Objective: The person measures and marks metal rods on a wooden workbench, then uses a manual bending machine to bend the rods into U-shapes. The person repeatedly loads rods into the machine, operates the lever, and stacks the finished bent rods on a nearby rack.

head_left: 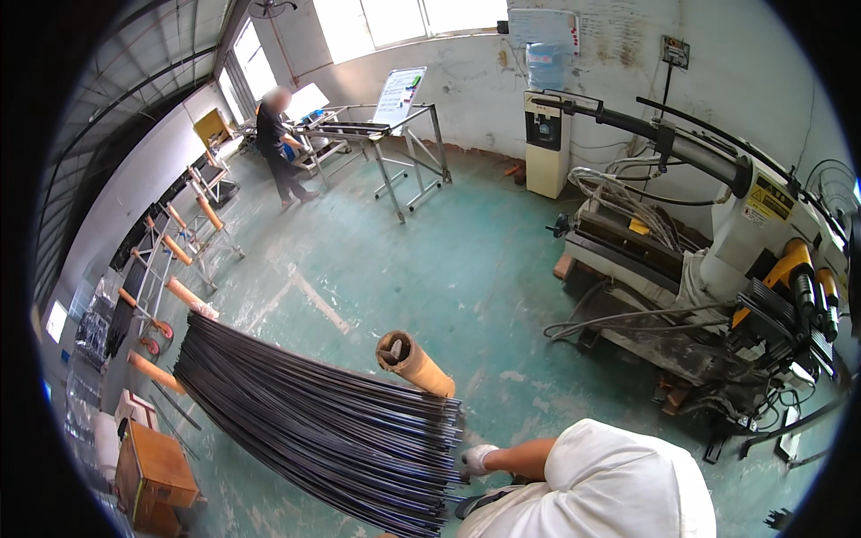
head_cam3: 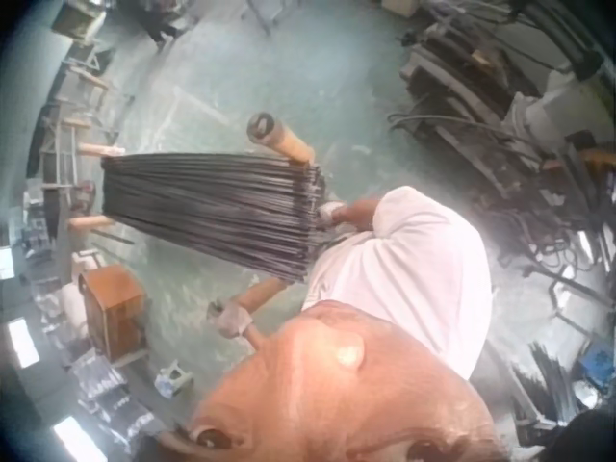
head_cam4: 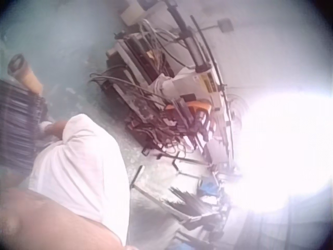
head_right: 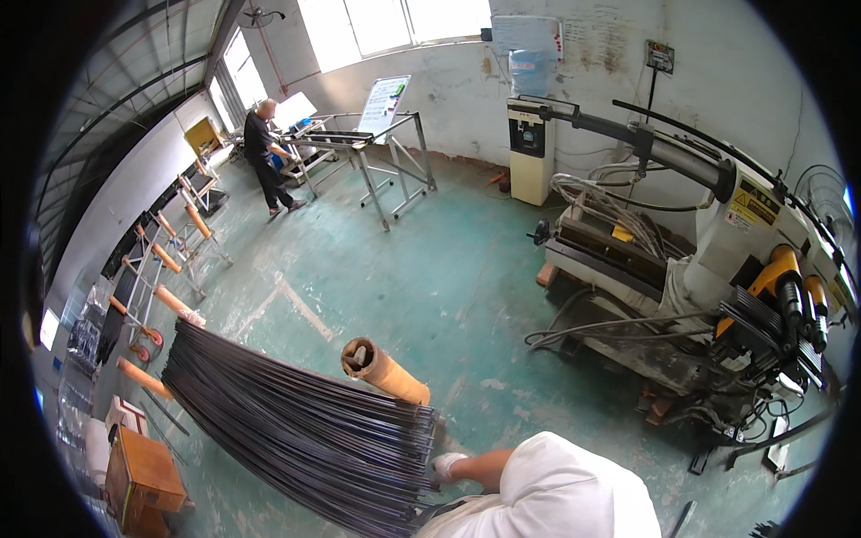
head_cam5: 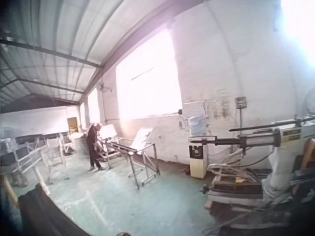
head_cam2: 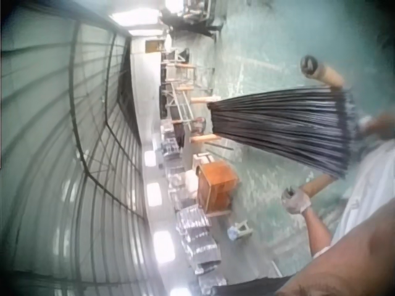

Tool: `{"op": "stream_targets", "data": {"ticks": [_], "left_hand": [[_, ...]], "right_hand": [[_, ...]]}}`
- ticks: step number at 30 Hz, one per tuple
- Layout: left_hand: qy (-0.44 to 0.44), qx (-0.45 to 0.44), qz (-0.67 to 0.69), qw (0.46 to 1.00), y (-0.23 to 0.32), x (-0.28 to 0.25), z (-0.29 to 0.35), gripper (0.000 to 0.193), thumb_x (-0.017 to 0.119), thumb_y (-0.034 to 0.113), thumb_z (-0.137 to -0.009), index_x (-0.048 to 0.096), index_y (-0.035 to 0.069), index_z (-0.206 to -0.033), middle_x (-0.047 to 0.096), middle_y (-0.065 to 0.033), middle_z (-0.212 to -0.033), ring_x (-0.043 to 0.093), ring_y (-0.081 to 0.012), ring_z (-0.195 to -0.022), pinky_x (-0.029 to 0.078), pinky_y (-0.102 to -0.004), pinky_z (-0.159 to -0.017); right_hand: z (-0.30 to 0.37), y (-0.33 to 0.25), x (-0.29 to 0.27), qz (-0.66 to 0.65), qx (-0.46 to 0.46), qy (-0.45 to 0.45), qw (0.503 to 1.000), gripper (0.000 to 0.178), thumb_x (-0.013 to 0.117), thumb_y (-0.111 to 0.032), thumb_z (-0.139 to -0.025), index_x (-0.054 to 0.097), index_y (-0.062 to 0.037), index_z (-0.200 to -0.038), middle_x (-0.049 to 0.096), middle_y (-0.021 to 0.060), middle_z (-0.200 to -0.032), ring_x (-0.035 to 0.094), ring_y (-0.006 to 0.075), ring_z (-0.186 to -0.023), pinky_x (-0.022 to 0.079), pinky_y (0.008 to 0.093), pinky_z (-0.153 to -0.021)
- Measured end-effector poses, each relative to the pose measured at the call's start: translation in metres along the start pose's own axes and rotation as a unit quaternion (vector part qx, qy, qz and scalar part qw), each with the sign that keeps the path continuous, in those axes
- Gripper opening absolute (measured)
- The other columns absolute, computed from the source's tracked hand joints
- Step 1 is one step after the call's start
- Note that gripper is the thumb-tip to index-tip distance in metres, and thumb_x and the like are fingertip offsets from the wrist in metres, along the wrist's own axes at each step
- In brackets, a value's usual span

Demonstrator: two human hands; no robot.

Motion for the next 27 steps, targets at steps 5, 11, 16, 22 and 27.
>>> {"op": "stream_targets", "data": {"ticks": [5, 11, 16, 22, 27], "left_hand": [[-0.052, -0.014, -0.017, 0.998, -0.007, -0.004, -0.005, 0.036, 0.076, 0.048, -0.102, 0.085, 0.013, -0.099, 0.085, -0.0092, -0.097, 0.082, -0.0323, -0.084, 0.064, -0.0455, -0.073], [-0.187, 0.041, 0.003, 0.982, -0.029, 0.027, -0.023, 0.038, 0.075, 0.047, -0.101, 0.086, 0.01, -0.102, 0.086, -0.0117, -0.101, 0.083, -0.0345, -0.086, 0.065, -0.0466, -0.074], [-0.387, 0.228, -0.121, 0.885, -0.051, 0.086, -0.038, 0.037, 0.064, 0.037, -0.11, 0.087, 0.009, -0.119, 0.087, -0.0146, -0.115, 0.085, -0.039, -0.099, 0.067, -0.0528, -0.082], [-0.386, 0.281, -0.091, 0.874, -0.048, 0.088, -0.037, 0.039, 0.063, 0.036, -0.111, 0.084, 0.009, -0.13, 0.085, -0.0183, -0.125, 0.082, -0.039, -0.117, 0.064, -0.0543, -0.098], [-0.37, -0.009, 0.112, 0.922, -0.025, 0.033, -0.061, 0.052, 0.084, 0.044, -0.098, 0.082, 0.003, -0.13, 0.082, -0.0226, -0.132, 0.076, -0.0435, -0.127, 0.058, -0.0546, -0.109]], "right_hand": [[0.0, 0.091, -0.033, -0.027, 0.116, 0.039, 0.992, 0.058, 0.075, -0.055, -0.096, 0.085, -0.0083, -0.127, 0.081, 0.0231, -0.133, 0.077, 0.0425, -0.126, 0.06, 0.0529, -0.109], [0.038, 0.064, -0.207, -0.158, 0.036, 0.357, 0.92, 0.051, 0.078, -0.044, -0.097, 0.082, -0.0035, -0.128, 0.083, 0.024, -0.124, 0.08, 0.0416, -0.117, 0.063, 0.0482, -0.103], [0.124, -0.083, -0.377, -0.257, -0.141, 0.536, 0.792, 0.042, 0.08, -0.03, -0.101, 0.08, 0.001, -0.13, 0.084, 0.024, -0.122, 0.082, 0.0376, -0.115, 0.064, 0.0437, -0.101], [0.134, -0.214, -0.46, -0.064, -0.207, 0.542, 0.812, 0.042, 0.085, -0.035, -0.098, 0.078, -0.0088, -0.129, 0.081, 0.0197, -0.126, 0.075, 0.0389, -0.123, 0.062, 0.0491, -0.101], [0.059, -0.234, -0.435, 0.087, -0.044, 0.4, 0.911, 0.066, 0.081, -0.063, -0.095, 0.081, -0.0097, -0.134, 0.079, 0.0194, -0.134, 0.071, 0.0399, -0.134, 0.058, 0.0499, -0.111]]}}
Point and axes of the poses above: each hand's wrist, its own z-axis away from the middle knuckle, its own x-axis out of the palm, y = z × x, the point moved 7 cm from there along -z, towards the middle knuckle
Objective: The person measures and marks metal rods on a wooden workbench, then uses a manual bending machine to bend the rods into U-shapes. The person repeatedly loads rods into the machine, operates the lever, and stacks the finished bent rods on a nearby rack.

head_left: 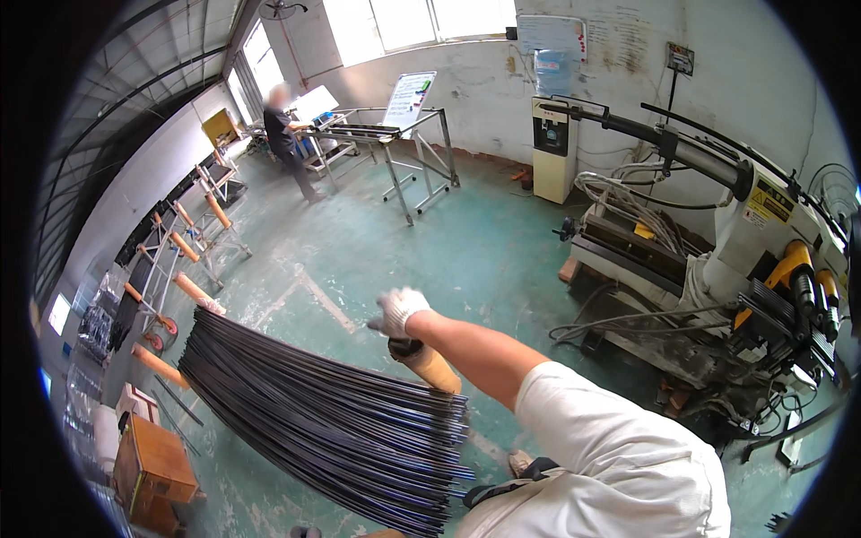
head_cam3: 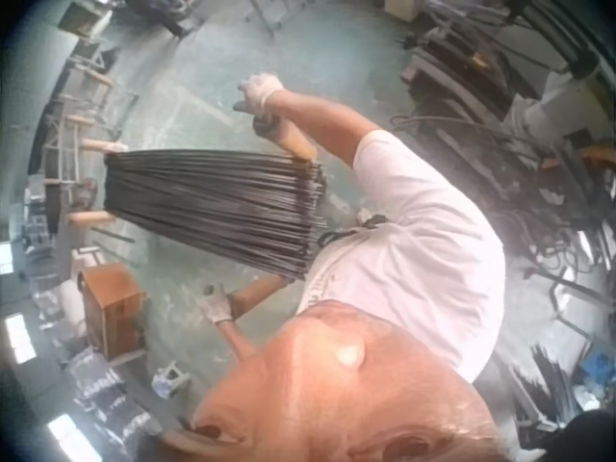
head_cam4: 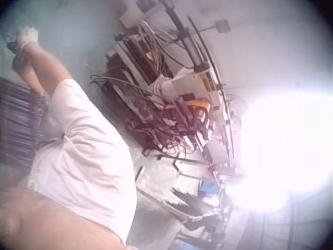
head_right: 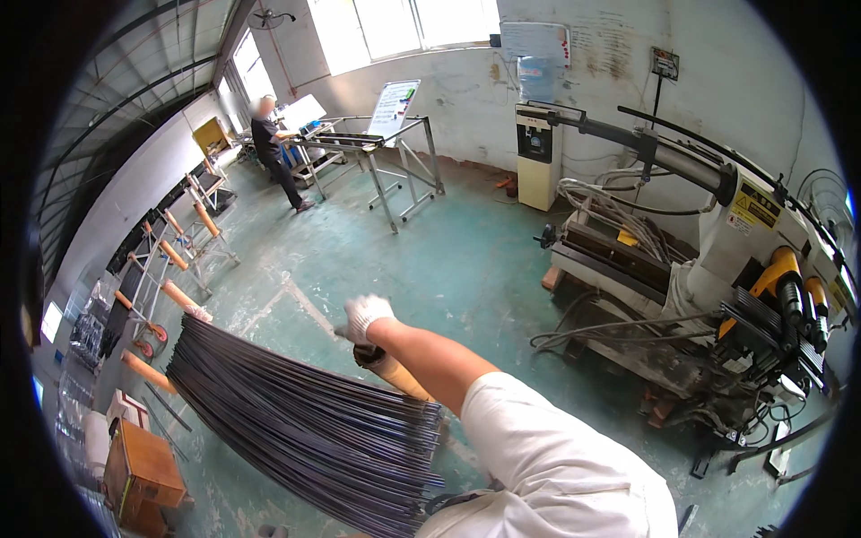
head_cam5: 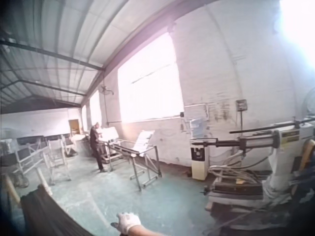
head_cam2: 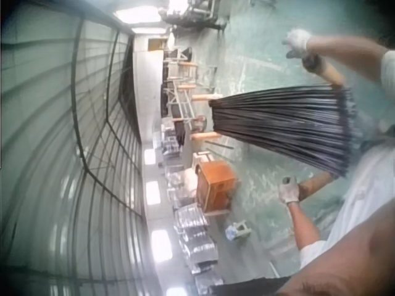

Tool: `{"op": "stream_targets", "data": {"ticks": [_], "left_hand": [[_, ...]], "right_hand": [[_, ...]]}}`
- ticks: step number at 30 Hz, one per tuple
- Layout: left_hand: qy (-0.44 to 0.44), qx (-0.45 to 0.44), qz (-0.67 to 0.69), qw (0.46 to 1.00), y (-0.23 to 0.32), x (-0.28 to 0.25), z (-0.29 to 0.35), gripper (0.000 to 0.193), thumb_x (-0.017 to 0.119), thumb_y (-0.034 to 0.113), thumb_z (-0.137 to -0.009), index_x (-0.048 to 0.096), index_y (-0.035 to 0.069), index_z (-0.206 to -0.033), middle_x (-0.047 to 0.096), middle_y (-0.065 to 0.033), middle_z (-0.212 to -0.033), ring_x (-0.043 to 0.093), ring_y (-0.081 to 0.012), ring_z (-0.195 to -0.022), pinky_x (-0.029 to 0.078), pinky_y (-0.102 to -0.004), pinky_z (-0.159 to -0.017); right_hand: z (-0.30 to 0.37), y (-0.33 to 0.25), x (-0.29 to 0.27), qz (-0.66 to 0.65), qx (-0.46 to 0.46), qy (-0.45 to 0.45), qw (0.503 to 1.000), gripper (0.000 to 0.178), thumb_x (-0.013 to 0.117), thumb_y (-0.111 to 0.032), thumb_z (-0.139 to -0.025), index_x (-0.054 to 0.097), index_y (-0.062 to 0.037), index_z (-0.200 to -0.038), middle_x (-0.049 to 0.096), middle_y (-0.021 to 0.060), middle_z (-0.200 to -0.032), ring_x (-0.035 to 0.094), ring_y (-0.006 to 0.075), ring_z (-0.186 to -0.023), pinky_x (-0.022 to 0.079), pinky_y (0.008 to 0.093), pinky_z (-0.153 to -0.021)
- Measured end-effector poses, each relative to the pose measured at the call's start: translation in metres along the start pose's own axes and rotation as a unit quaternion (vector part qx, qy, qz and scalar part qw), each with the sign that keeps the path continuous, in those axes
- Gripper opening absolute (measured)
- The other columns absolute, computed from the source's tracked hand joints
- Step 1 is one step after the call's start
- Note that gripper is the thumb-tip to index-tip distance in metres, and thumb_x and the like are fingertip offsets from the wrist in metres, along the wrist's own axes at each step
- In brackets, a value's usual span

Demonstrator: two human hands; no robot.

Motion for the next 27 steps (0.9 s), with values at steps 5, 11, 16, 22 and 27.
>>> {"op": "stream_targets", "data": {"ticks": [5, 11, 16, 22, 27], "left_hand": [[0.056, -0.016, 0.105, 0.993, 0.0, -0.006, -0.002, 0.054, 0.088, 0.043, -0.095, 0.082, 0.002, -0.129, 0.082, -0.0261, -0.131, 0.076, -0.0461, -0.124, 0.058, -0.0543, -0.108], [0.045, -0.073, 0.031, 0.996, 0.017, -0.009, 0.008, 0.048, 0.078, 0.043, -0.101, 0.083, 0.003, -0.128, 0.084, -0.0216, -0.124, 0.079, -0.0391, -0.117, 0.06, -0.0539, -0.104], [0.013, -0.094, -0.029, 0.995, 0.021, -0.006, -0.009, 0.046, 0.075, 0.046, -0.1, 0.085, 0.006, -0.119, 0.085, -0.0212, -0.113, 0.082, -0.0377, -0.106, 0.063, -0.0541, -0.095], [-0.018, -0.115, 0.027, 0.993, -0.006, 0.02, -0.011, 0.047, 0.077, 0.049, -0.098, 0.086, 0.006, -0.112, 0.086, -0.0221, -0.11, 0.082, -0.0412, -0.1, 0.063, -0.0545, -0.09], [-0.002, -0.125, -0.01, 0.992, -0.008, 0.015, -0.013, 0.05, 0.08, 0.051, -0.097, 0.087, 0.004, -0.113, 0.086, -0.023, -0.109, 0.082, -0.0433, -0.1, 0.063, -0.0548, -0.091]], "right_hand": [[-0.026, 0.01, 0.048, 0.014, -0.012, -0.159, 0.987, 0.059, 0.078, -0.058, -0.098, 0.085, -0.0041, -0.121, 0.083, 0.0198, -0.128, 0.076, 0.0404, -0.126, 0.061, 0.0508, -0.106], [0.032, -0.015, 0.02, -0.137, -0.028, -0.063, 0.988, 0.043, 0.077, -0.05, -0.1, 0.087, -0.0127, -0.119, 0.085, 0.0189, -0.112, 0.08, 0.0417, -0.111, 0.062, 0.0509, -0.098], [0.037, -0.021, 0.012, -0.072, -0.159, 0.093, 0.98, 0.03, 0.076, -0.033, -0.101, 0.078, -0.0102, -0.082, 0.077, 0.0184, -0.082, 0.076, 0.0453, -0.087, 0.059, 0.0569, -0.08], [0.036, -0.023, 0.015, -0.048, -0.167, 0.072, 0.982, 0.03, 0.069, -0.033, -0.106, 0.082, -0.01, -0.093, 0.081, 0.0193, -0.093, 0.077, 0.0442, -0.097, 0.059, 0.056, -0.092], [0.031, -0.021, 0.021, -0.055, -0.167, 0.06, 0.983, 0.03, 0.069, -0.032, -0.106, 0.081, -0.0085, -0.094, 0.08, 0.0209, -0.091, 0.076, 0.0457, -0.095, 0.058, 0.056, -0.092]]}}
Point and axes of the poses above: each hand's wrist, its own z-axis away from the middle knuckle, its own x-axis out of the palm, y = z × x, the point moved 7 cm from there along -z, towards the middle knuckle
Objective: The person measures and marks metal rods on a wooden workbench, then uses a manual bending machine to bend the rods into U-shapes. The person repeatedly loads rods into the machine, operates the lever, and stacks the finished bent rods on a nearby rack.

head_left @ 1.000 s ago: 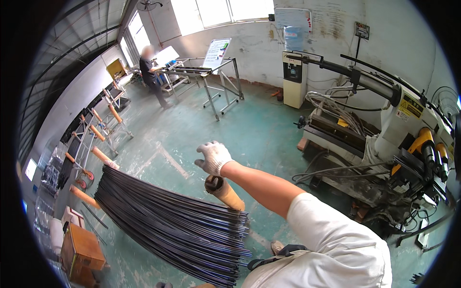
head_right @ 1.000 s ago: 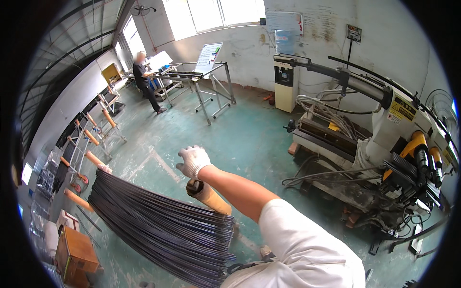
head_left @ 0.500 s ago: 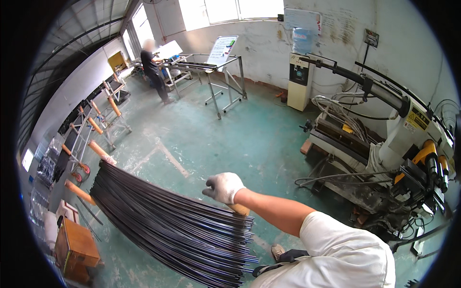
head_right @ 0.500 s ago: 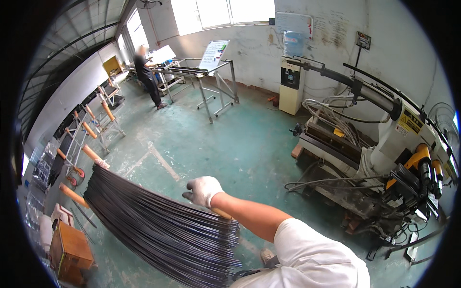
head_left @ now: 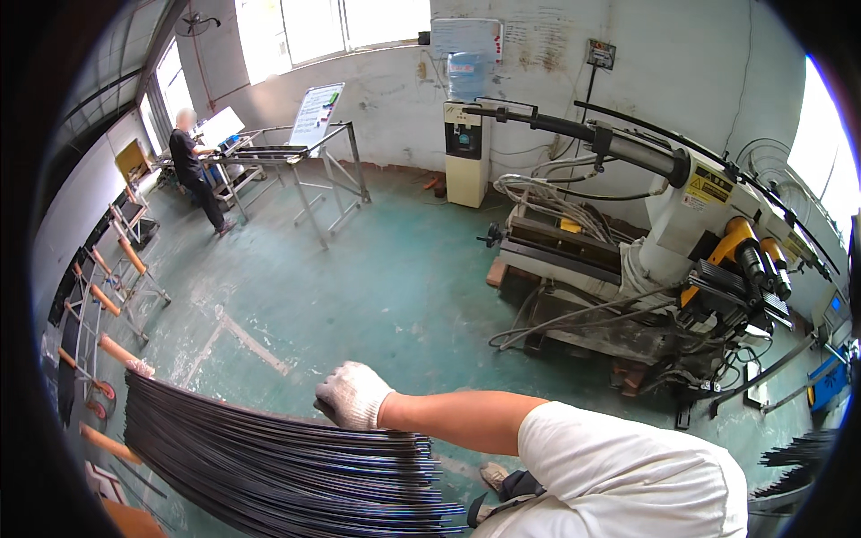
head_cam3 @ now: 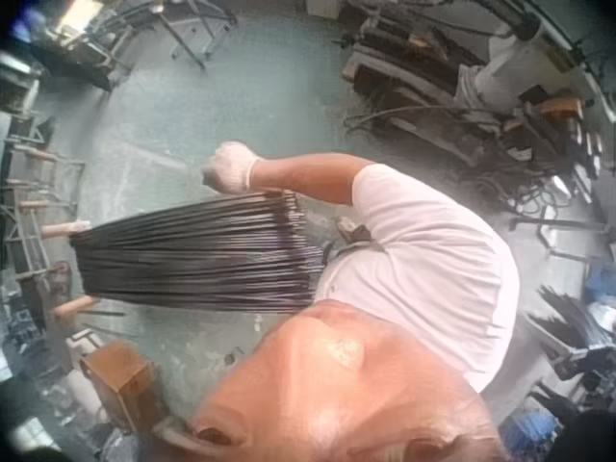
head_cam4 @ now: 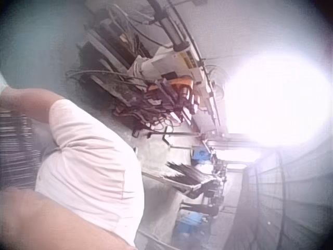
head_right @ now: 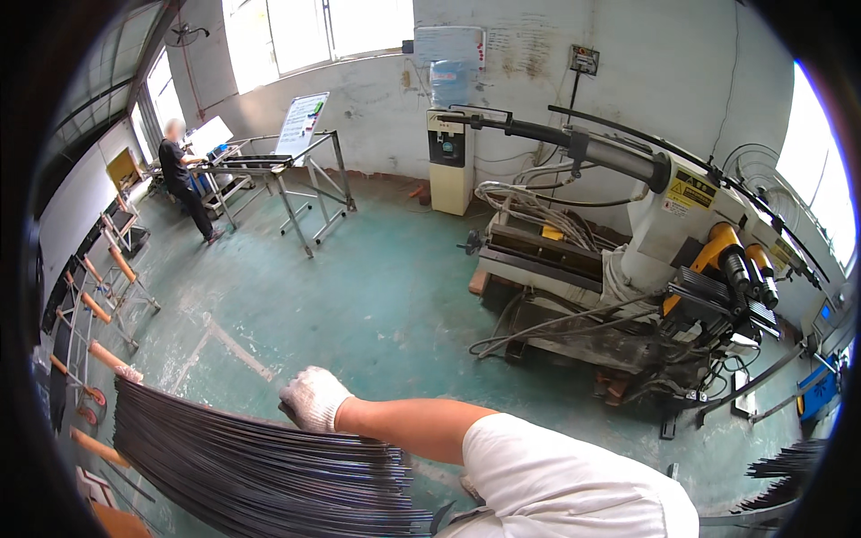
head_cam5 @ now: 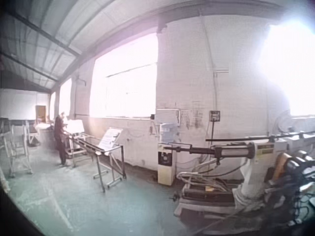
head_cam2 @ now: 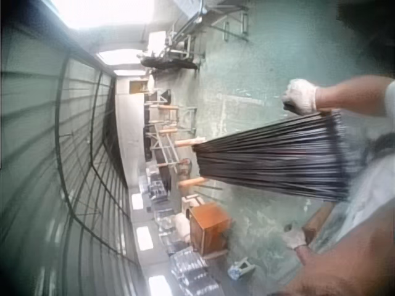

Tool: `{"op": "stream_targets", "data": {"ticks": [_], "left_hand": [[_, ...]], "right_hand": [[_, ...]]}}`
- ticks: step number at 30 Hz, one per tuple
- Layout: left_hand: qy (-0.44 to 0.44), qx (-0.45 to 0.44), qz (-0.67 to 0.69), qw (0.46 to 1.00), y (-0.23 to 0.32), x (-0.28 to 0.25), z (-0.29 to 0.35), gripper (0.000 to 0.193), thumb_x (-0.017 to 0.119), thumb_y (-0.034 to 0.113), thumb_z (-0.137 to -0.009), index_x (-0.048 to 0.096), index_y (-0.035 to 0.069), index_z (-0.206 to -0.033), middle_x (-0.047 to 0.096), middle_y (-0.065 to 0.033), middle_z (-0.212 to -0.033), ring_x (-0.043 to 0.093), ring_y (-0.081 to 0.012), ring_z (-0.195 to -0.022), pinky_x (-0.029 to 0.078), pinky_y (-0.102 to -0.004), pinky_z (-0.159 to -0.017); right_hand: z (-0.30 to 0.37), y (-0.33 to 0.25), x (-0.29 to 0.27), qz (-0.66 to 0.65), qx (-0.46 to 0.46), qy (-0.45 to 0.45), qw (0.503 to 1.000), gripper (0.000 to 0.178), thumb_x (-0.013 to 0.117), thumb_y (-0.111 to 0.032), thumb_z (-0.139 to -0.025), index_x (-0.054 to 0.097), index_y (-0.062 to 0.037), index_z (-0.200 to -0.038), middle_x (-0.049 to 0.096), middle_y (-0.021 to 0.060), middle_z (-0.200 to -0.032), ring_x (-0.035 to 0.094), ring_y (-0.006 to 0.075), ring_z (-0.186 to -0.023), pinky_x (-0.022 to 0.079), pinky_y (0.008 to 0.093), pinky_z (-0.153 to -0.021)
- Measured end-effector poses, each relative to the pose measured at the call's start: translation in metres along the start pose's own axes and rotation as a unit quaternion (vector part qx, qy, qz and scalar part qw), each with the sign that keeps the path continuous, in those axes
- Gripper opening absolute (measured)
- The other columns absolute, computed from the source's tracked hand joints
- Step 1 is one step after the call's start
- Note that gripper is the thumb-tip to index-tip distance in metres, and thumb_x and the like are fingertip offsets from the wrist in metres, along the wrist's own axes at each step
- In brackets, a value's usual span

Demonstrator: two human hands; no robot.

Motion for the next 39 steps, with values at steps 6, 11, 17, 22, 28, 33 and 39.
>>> {"op": "stream_targets", "data": {"ticks": [6, 11, 17, 22, 28, 33, 39], "left_hand": [[0.011, 0.003, -0.028, 1.0, -0.006, 0.0, -0.001, 0.051, 0.081, 0.049, -0.095, 0.087, 0.003, -0.115, 0.086, -0.024, -0.108, 0.083, -0.0442, -0.101, 0.063, -0.0551, -0.092], [0.017, 0.014, -0.03, 0.999, -0.009, 0.008, -0.002, 0.049, 0.081, 0.048, -0.096, 0.088, 0.003, -0.114, 0.086, -0.0242, -0.11, 0.083, -0.0436, -0.101, 0.064, -0.0549, -0.093], [-0.038, 0.166, -0.288, 0.942, -0.039, 0.044, -0.035, 0.052, 0.079, 0.052, -0.097, 0.088, 0.003, -0.113, 0.086, -0.0237, -0.109, 0.083, -0.0434, -0.101, 0.064, -0.0548, -0.092], [0.013, 0.06, -0.198, 0.978, -0.004, 0.006, -0.011, 0.045, 0.072, 0.048, -0.103, 0.09, 0.007, -0.112, 0.087, -0.0201, -0.111, 0.084, -0.0406, -0.102, 0.065, -0.0534, -0.091], [-0.054, 0.151, -0.345, 0.925, -0.026, 0.026, -0.033, 0.043, 0.062, 0.041, -0.108, 0.089, 0.009, -0.115, 0.086, -0.0193, -0.119, 0.083, -0.0405, -0.11, 0.065, -0.0532, -0.097], [-0.052, 0.142, -0.334, 0.931, -0.043, 0.028, -0.053, 0.042, 0.06, 0.039, -0.108, 0.087, 0.008, -0.118, 0.084, -0.0205, -0.124, 0.081, -0.0405, -0.115, 0.063, -0.0536, -0.102], [-0.039, 0.079, -0.26, 0.962, -0.028, 0.022, -0.039, 0.043, 0.059, 0.035, -0.107, 0.086, 0.006, -0.121, 0.083, -0.0222, -0.129, 0.079, -0.0406, -0.121, 0.062, -0.0539, -0.106]], "right_hand": [[0.0, -0.003, 0.0, 0.007, 0.004, -0.002, 1.0, 0.027, 0.07, -0.03, -0.104, 0.081, -0.008, -0.093, 0.079, 0.0225, -0.09, 0.076, 0.046, -0.094, 0.058, 0.0559, -0.091], [0.001, 0.0, 0.004, 0.016, 0.006, 0.0, 1.0, 0.025, 0.072, -0.029, -0.101, 0.081, -0.0082, -0.091, 0.079, 0.0207, -0.088, 0.077, 0.0444, -0.091, 0.059, 0.0543, -0.091], [0.004, 0.001, -0.002, 0.008, -0.003, 0.004, 1.0, 0.022, 0.073, -0.027, -0.1, 0.082, -0.0079, -0.093, 0.08, 0.0202, -0.089, 0.078, 0.0431, -0.094, 0.059, 0.0529, -0.093], [0.0, 0.006, 0.005, 0.005, 0.004, -0.028, 1.0, 0.017, 0.075, -0.023, -0.094, 0.084, -0.0089, -0.093, 0.081, 0.0203, -0.092, 0.079, 0.0428, -0.096, 0.061, 0.0525, -0.092], [0.001, 0.013, 0.005, -0.022, 0.011, -0.026, 0.999, 0.016, 0.073, -0.021, -0.094, 0.085, -0.0103, -0.094, 0.082, 0.0198, -0.094, 0.08, 0.0422, -0.097, 0.062, 0.0519, -0.092], [-0.005, 0.016, 0.02, -0.003, -0.003, -0.035, 0.999, 0.016, 0.072, -0.019, -0.093, 0.086, -0.0105, -0.095, 0.084, 0.0191, -0.098, 0.081, 0.0413, -0.099, 0.062, 0.0499, -0.094], [-0.003, 0.018, 0.016, 0.003, -0.008, -0.054, 0.999, 0.018, 0.07, -0.017, -0.092, 0.086, -0.0078, -0.095, 0.084, 0.0207, -0.096, 0.083, 0.0388, -0.101, 0.062, 0.0481, -0.094]]}}
Point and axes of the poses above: each hand's wrist, its own z-axis away from the middle knuckle, its own x-axis out of the palm, y = z × x, the point moved 7 cm from there along -z, towards the middle knuckle
